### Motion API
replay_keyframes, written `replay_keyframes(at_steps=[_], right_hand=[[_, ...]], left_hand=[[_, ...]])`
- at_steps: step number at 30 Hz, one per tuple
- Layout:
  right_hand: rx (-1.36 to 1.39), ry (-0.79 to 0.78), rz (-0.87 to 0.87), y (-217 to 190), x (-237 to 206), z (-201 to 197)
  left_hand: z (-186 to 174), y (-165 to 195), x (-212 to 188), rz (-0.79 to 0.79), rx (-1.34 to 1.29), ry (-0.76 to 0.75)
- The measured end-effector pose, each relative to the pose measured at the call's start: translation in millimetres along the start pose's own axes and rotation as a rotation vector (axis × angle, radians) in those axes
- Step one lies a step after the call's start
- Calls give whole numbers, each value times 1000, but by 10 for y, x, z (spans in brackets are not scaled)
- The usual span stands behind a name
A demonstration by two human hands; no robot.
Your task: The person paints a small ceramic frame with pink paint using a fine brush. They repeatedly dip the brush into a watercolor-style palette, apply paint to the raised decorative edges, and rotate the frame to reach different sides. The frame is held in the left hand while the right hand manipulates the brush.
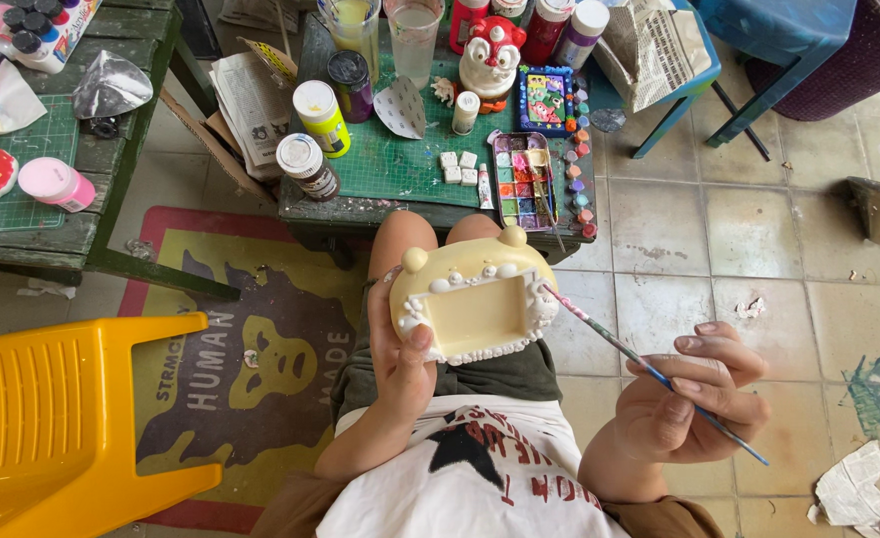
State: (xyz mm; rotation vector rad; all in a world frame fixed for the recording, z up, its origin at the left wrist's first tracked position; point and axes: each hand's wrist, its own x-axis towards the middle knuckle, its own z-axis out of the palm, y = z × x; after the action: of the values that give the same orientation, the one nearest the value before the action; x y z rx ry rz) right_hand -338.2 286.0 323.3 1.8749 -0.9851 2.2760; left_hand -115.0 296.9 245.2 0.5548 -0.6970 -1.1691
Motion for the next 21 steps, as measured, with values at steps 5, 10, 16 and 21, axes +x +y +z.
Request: replay_keyframes(at_steps=[5,10,16,21], right_hand=[[10,-26,37,-16,4,83],[15,-42,45,-18,21,127],[8,-65,48,-24,37,159],[28,-61,57,-21,26,169]], left_hand=[[-20,-27,5,18,24,-13],[-17,-40,0,17,21,-17],[-11,-40,1,27,22,-22],[-11,-38,0,33,30,-16]])
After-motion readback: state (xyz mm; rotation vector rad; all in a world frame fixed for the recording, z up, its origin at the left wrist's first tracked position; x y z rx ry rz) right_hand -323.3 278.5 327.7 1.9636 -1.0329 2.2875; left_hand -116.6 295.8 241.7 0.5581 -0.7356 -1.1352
